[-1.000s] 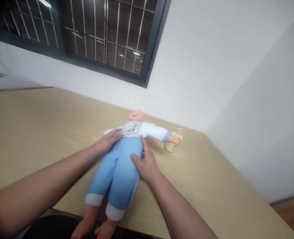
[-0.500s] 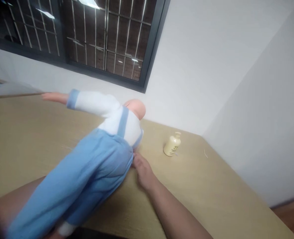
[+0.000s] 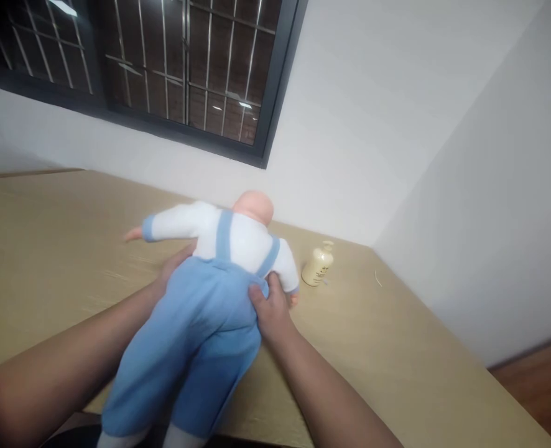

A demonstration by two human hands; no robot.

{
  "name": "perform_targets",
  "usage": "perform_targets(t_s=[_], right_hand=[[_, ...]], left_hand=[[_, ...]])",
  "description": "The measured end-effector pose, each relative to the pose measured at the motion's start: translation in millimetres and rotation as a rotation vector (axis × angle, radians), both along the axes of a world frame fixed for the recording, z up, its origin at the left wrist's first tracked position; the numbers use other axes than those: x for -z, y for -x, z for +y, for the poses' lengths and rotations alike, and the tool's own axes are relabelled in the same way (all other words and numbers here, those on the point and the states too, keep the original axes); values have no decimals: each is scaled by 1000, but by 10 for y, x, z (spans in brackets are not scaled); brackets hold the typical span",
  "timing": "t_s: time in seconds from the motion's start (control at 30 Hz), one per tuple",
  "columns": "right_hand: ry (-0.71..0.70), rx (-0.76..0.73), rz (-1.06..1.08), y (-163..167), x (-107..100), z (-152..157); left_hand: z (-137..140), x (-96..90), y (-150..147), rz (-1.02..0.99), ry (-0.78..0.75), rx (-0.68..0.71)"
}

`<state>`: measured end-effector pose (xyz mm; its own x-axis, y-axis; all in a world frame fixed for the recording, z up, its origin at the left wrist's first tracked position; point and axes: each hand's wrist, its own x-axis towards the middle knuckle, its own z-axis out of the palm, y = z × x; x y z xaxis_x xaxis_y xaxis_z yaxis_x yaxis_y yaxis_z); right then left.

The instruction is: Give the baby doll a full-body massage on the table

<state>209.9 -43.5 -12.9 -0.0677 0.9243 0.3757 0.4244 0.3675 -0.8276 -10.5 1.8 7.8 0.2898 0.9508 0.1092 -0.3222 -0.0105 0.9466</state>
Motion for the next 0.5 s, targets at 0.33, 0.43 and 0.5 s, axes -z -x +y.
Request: perform_targets(t_s=[0.33, 0.43, 0.5], right_hand=[[73, 13, 3, -97, 79, 199], [89, 20, -14, -107, 157, 243], [118, 34, -28, -110, 186, 255]], left_hand=[[75, 172, 49, 25, 245, 274], [109, 208, 37, 53, 247, 238], [116, 229, 31, 99, 226, 231]])
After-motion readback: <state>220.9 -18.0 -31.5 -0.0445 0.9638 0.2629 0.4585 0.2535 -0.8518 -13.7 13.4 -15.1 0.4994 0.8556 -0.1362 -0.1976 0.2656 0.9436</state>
